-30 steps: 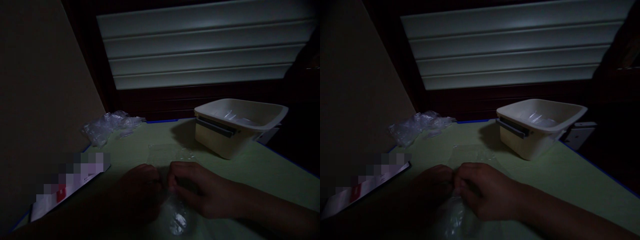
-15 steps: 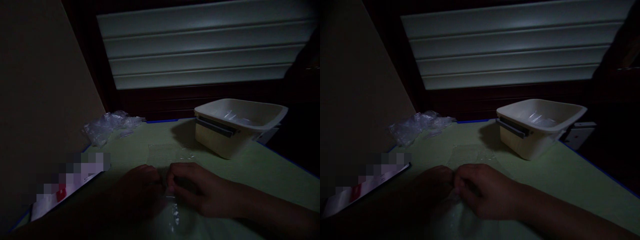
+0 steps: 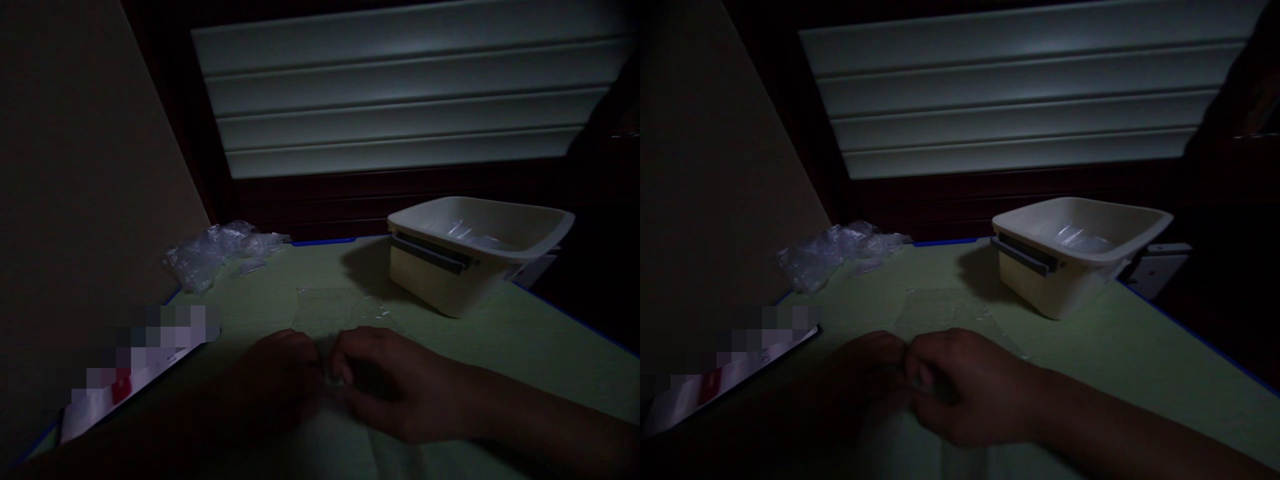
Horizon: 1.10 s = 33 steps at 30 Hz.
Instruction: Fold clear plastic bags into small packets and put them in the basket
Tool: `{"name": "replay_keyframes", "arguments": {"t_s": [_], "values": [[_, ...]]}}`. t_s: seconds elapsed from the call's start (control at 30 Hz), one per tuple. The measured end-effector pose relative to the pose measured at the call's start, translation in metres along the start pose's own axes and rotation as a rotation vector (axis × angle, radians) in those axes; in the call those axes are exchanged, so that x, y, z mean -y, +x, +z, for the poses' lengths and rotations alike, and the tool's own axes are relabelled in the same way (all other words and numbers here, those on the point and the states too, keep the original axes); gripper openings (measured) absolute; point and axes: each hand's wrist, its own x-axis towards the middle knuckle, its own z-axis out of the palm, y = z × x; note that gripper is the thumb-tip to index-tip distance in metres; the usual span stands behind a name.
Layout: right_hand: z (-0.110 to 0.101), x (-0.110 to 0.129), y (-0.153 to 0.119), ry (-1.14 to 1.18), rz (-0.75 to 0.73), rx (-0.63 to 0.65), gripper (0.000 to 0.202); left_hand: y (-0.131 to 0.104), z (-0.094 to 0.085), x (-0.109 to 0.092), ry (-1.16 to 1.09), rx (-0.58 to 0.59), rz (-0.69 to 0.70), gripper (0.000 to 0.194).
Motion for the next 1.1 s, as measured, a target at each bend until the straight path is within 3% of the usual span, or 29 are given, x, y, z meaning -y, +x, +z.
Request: {"name": "replay_keyframes", "arguments": {"t_s": [0.1, 0.27, 0.37, 0.5, 0.8, 1.1], "values": [[-0.001, -0.001, 0.001, 0.021, 0.029, -0.017, 0.011, 0.000, 0.003, 0.002, -0.081, -0.019, -0.007, 0.017], [-0.001, -0.004, 0.001, 0.094, 0.072, -0.023, 0.019, -0.002, 0.006, 0.005, -0.102, -0.059, -0.013, 0.032], [0.000, -0.007, 0.001, 0.096, 0.095, -0.051, 0.022, -0.001, 0.004, 0.003, -0.097, -0.107, -0.009, 0.031], [0.000, -0.011, 0.003, 0.028, 0.177, -0.107, 0.024, 0.002, -0.001, -0.001, -0.089, -0.152, -0.035, 0.023], [0.000, -0.014, 0.004, -0.080, 0.253, -0.118, 0.032, 0.000, 0.002, 0.000, -0.099, -0.106, -0.191, 0.012], [0.000, -0.016, 0.004, -0.257, 0.307, -0.100, 0.040, 0.001, 0.000, -0.001, -0.116, -0.146, -0.173, 0.014]]}}
